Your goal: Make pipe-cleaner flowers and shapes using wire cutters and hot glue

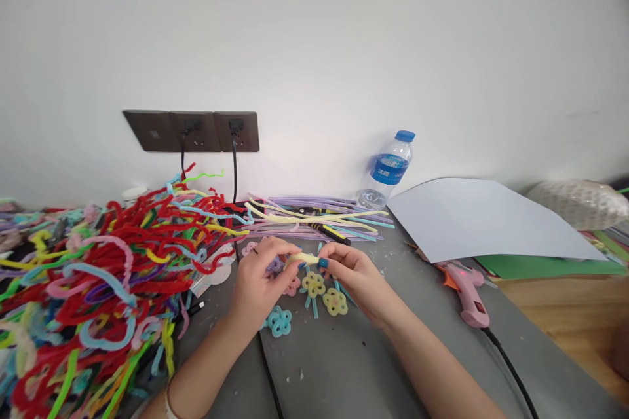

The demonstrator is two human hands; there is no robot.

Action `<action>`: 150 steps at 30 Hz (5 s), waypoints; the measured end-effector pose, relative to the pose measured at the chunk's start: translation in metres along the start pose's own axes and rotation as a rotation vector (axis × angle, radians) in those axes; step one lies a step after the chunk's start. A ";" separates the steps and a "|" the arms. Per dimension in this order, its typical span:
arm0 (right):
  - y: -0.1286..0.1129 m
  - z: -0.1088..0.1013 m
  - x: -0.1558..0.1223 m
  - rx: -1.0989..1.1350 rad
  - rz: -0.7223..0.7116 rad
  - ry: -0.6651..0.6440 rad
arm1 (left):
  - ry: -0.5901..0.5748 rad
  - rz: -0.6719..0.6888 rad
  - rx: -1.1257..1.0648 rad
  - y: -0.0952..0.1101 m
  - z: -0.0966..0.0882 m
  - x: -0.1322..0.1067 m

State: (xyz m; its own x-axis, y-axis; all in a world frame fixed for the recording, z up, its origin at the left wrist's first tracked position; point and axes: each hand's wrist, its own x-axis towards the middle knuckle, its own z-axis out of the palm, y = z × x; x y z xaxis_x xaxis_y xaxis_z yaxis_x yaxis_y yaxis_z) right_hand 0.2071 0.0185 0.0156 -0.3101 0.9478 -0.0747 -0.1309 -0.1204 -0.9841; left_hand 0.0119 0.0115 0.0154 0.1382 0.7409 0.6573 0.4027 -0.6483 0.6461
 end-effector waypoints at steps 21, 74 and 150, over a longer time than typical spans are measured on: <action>-0.007 -0.001 -0.005 -0.121 0.154 -0.253 | -0.300 -0.522 -0.453 -0.003 0.005 0.001; -0.027 0.000 -0.040 -0.549 0.341 -0.412 | -1.062 -0.881 -0.433 0.004 -0.016 0.002; 0.047 0.015 -0.098 -0.627 -0.106 0.157 | -0.397 -0.184 0.194 0.054 -0.008 -0.124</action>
State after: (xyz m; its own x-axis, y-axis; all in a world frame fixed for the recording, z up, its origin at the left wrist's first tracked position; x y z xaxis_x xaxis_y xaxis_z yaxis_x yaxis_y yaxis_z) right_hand 0.2170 -0.0848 -0.0213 -0.1784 0.9826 0.0518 0.4355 0.1260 -0.8913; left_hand 0.0094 -0.1167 -0.0281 0.3686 0.8746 0.3150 0.6094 -0.4832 0.6286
